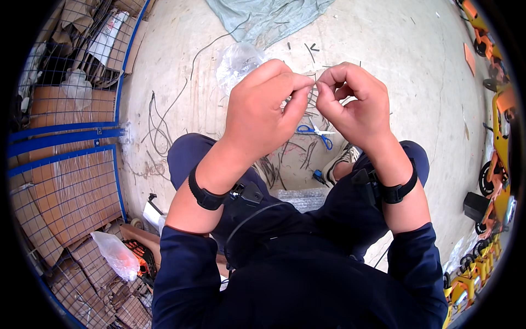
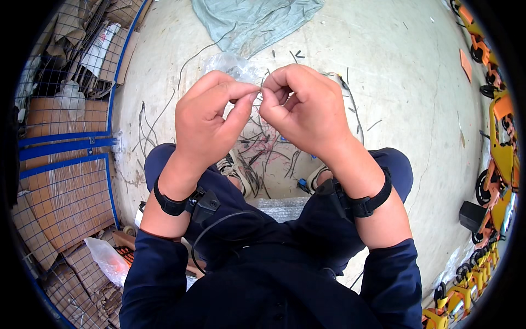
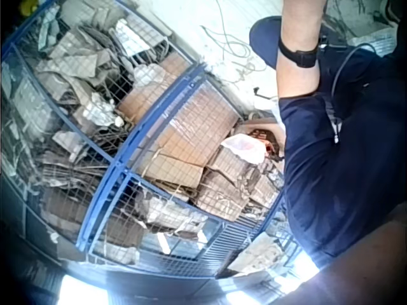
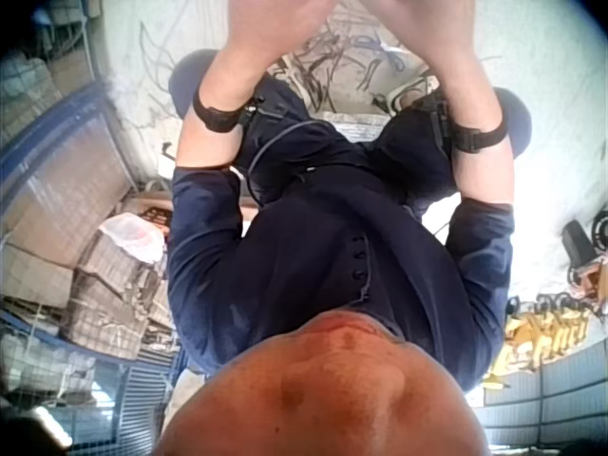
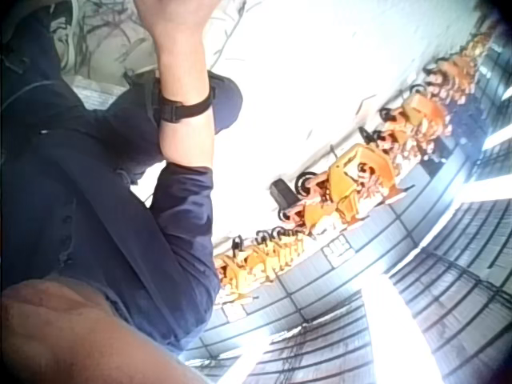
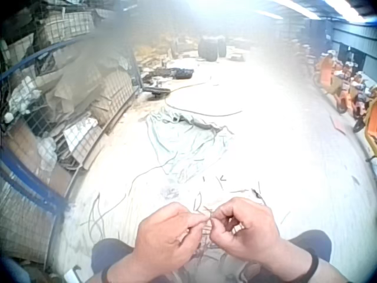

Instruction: The person trims and strips thin black wires using shears while holding the wire ends by hand.

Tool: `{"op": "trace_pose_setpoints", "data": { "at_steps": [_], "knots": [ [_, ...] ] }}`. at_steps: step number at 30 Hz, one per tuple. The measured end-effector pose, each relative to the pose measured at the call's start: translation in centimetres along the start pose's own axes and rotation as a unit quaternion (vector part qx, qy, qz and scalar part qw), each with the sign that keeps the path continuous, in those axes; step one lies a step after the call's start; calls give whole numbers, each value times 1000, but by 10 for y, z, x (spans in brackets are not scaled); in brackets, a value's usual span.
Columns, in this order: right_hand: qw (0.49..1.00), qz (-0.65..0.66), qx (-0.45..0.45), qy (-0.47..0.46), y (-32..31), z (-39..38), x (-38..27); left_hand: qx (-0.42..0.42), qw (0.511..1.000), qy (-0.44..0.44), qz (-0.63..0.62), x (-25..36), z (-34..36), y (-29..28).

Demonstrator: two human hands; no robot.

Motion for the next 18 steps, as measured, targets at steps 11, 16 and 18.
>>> {"op": "trace_pose_setpoints", "data": {
  "at_steps": [11,16,18],
  "knots": [
    [1000,-2,10,1,0,0,3,15,1000,-22,-8,0,0,1],
    [1000,-3,19,-9,1,0,3,19,999,-42,-25,-3,-1,1],
    [1000,-5,25,-11,1,0,3,21,997,-58,-39,-3,-1,1]
  ]
}}
Point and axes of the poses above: each hand's wrist, its own z-axis towards the middle knuckle, its own y-axis out of the palm, x = y × z, the point moved 4 cm from there along z, towards the middle knuckle, and after that the axes turned 9 degrees about x, right-handed, at the moved point
